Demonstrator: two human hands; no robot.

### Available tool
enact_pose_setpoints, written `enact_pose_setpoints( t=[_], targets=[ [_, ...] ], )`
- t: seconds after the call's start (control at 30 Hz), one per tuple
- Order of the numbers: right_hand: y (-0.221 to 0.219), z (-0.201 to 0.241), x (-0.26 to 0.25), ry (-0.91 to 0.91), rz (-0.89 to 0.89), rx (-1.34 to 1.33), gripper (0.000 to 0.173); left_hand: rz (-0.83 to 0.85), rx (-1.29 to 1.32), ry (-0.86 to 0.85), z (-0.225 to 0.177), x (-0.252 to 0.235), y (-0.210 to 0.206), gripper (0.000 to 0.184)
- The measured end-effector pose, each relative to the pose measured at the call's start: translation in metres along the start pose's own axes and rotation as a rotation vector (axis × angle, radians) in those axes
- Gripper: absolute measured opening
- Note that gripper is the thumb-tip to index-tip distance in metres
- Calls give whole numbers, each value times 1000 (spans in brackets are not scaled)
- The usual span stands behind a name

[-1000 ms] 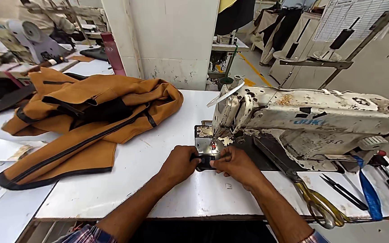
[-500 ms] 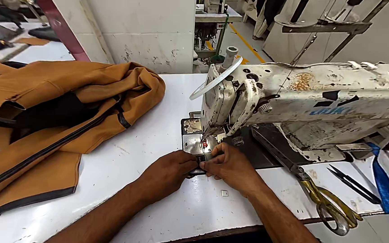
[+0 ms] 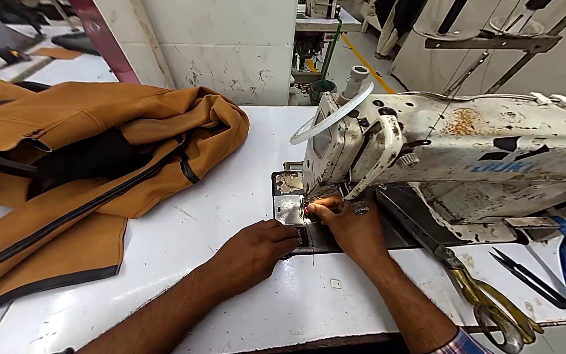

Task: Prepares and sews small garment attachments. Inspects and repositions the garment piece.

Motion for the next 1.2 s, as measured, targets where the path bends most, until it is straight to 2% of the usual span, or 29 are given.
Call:
enact_pose_setpoints(
  t=[0.3, 0.4, 0.47, 0.57, 0.63, 0.73, 0.77, 0.83, 0.93, 1.1, 1.2],
  targets=[
    [5, 13, 9, -25, 93, 132, 5, 7, 8, -20, 0, -2, 2, 30],
    [13, 7, 16, -116, 189, 8, 20, 0, 13, -23, 1, -2, 2, 30],
    [18, 5, 22, -124, 220, 7, 17, 1, 12, -28, 1, -2, 2, 29],
    [17, 3, 29, -72, 224, 115, 19, 7, 9, -31, 1, -3, 2, 30],
    [12, 4, 27, -27, 144, 166, 17, 8, 13, -32, 1, -3, 3, 30],
    [-2, 6, 17, 34, 24, 254, 33, -3, 12, -32, 1, -1, 3, 30],
    [-6, 7, 14, 72, 8, 284, 31, -8, 13, -30, 1, -1, 3, 30],
    [-7, 14, 13, 115, 21, 334, 17, -11, 9, -23, 1, -1, 3, 30],
    [7, 17, 18, 93, 98, 373, 20, -7, 9, -15, 2, -1, 2, 30],
    [36, 12, 18, 157, 96, 488, 7, 3, 25, -22, 1, -3, 3, 29],
    [27, 14, 25, 211, 211, 426, 20, 15, 18, -33, 0, -4, 3, 29]
  ],
)
Point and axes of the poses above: each hand's wrist, its own x-axis away from the middle knuckle, its own y-axis out of the back of the hand, z = x × y, the point moved 8 cm from there along -x, towards the middle knuckle, and after that the axes turned 10 degrees about -x, right-handed, at the moved point
